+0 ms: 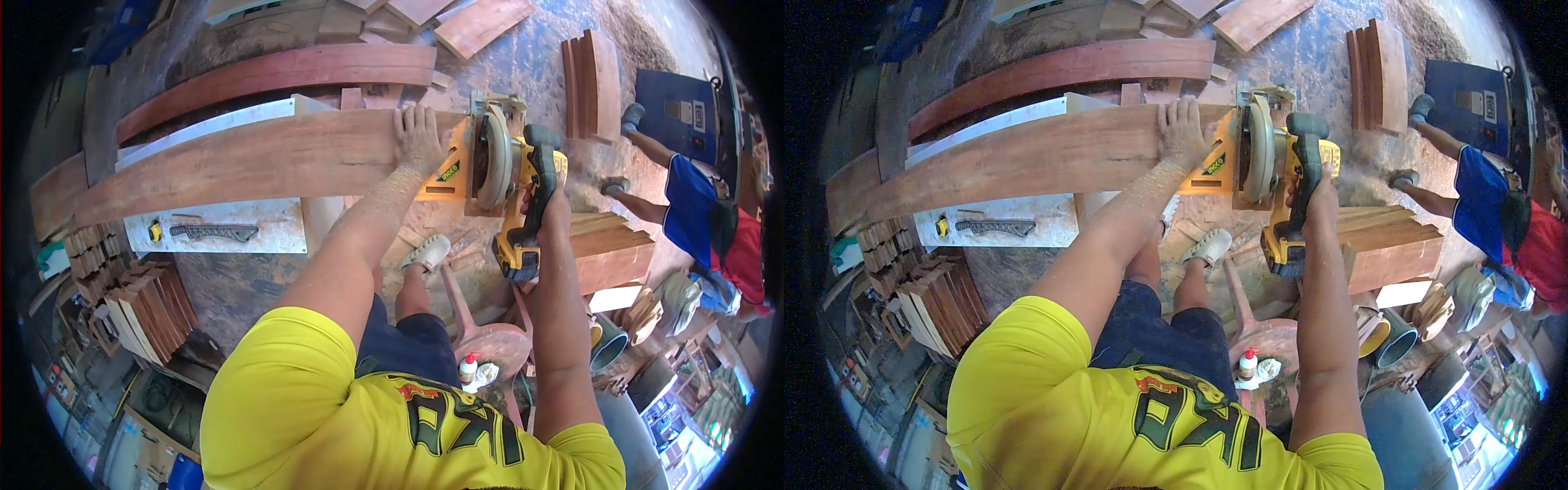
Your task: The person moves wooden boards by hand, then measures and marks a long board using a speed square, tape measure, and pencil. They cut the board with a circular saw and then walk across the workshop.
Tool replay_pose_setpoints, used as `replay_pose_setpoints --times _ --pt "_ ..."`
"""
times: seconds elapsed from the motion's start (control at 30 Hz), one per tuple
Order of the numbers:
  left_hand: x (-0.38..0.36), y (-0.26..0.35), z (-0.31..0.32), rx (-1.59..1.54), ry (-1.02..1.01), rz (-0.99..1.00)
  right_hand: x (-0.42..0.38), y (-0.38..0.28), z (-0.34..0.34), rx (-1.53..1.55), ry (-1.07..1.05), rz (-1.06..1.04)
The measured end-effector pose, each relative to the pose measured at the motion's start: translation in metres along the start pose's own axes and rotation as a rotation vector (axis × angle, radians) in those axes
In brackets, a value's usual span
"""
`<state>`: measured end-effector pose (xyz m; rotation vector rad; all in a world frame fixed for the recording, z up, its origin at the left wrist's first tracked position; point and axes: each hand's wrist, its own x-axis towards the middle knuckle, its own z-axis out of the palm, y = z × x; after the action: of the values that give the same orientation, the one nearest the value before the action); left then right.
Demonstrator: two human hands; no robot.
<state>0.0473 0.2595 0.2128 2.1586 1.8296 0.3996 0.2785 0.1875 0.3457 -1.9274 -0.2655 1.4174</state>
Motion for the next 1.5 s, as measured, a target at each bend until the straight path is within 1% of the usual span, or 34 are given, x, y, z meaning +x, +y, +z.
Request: replay_pose_setpoints --times 0.1,0.17,0.37,0.47,0.53,0.6,0.67,0.73,0.77,0.83,0.9,0.97,1.03,1.07,1.13,1.17,1.27,1.3,1.33,1.37,1.43,1.47,1.5 --pt "0.001 -0.001 0.001 -0.01 0.009 0.004 0.011 -0.004 0.0 0.019 -0.014 0.002" --pt "0.001 -0.001 0.002 0.02 0.072 0.028 0.015 -0.007 0.002 0.035 -0.026 0.005" --pt "0.0 0.001 -0.002 0.017 0.068 0.032 0.021 -0.018 0.01 0.021 -0.018 -0.03" --pt "0.0 0.001 -0.005 -0.014 0.038 0.021 0.029 -0.03 0.018 0.021 -0.063 -0.037" --pt "0.0 0.0 -0.002 -0.008 0.05 0.03 0.037 -0.044 0.03 -0.01 -0.004 -0.074" --pt "0.001 -0.001 -0.001 -0.003 0.062 0.038 0.051 -0.061 0.042 -0.034 0.006 -0.085" --pt "0.0 0.0 -0.002 -0.02 0.021 0.018 0.064 -0.073 0.049 -0.053 0.022 -0.095" --pt "0.0 -0.001 0.001 -0.023 0.031 0.019 0.076 -0.084 0.051 -0.043 -0.023 -0.101" --pt "0.0 -0.001 0.001 -0.029 0.037 0.013 0.078 -0.083 0.045 -0.03 -0.016 -0.104" --pt "0.0 -0.001 0.0 -0.035 0.04 0.022 0.082 -0.075 0.034 0.062 -0.069 -0.107" --pt "-0.001 0.0 0.0 -0.048 0.034 0.043 0.066 -0.054 0.017 0.146 -0.055 -0.136" --pt "0.0 -0.001 0.003 -0.03 0.014 0.007 0.042 -0.025 -0.007 0.28 -0.056 -0.18" --pt "0.002 -0.001 0.006 -0.009 0.006 0.043 0.015 0.011 -0.03 0.301 0.041 -0.146" --pt "0.001 -0.003 0.007 0.021 0.004 0.049 0.004 0.036 -0.044 0.254 0.127 -0.179" --pt "0.0 -0.006 0.012 0.048 0.013 0.126 -0.036 0.068 -0.061 0.152 0.298 -0.106" --pt "0.001 -0.006 0.011 0.077 0.038 0.152 -0.055 0.084 -0.069 0.186 0.365 -0.081" --pt "-0.003 -0.002 -0.005 0.013 0.01 0.257 -0.096 0.175 -0.121 0.338 0.508 -0.069" --pt "-0.004 -0.004 -0.006 -0.003 0.008 0.296 -0.111 0.201 -0.136 0.417 0.564 -0.008" --pt "-0.004 -0.006 -0.004 0.042 -0.044 0.334 -0.125 0.222 -0.149 0.502 0.614 0.049" --pt "-0.008 -0.006 -0.002 0.091 -0.097 0.376 -0.141 0.239 -0.162 0.545 0.667 0.059" --pt "-0.03 0.011 -0.019 0.153 -0.287 0.46 -0.17 0.284 -0.183 0.711 0.82 0.064" --pt "-0.044 0.021 -0.021 0.149 -0.324 0.514 -0.181 0.318 -0.198 0.771 0.856 0.027" --pt "-0.059 0.028 -0.021 0.215 -0.349 0.496 -0.197 0.339 -0.21 0.791 0.902 0.054"
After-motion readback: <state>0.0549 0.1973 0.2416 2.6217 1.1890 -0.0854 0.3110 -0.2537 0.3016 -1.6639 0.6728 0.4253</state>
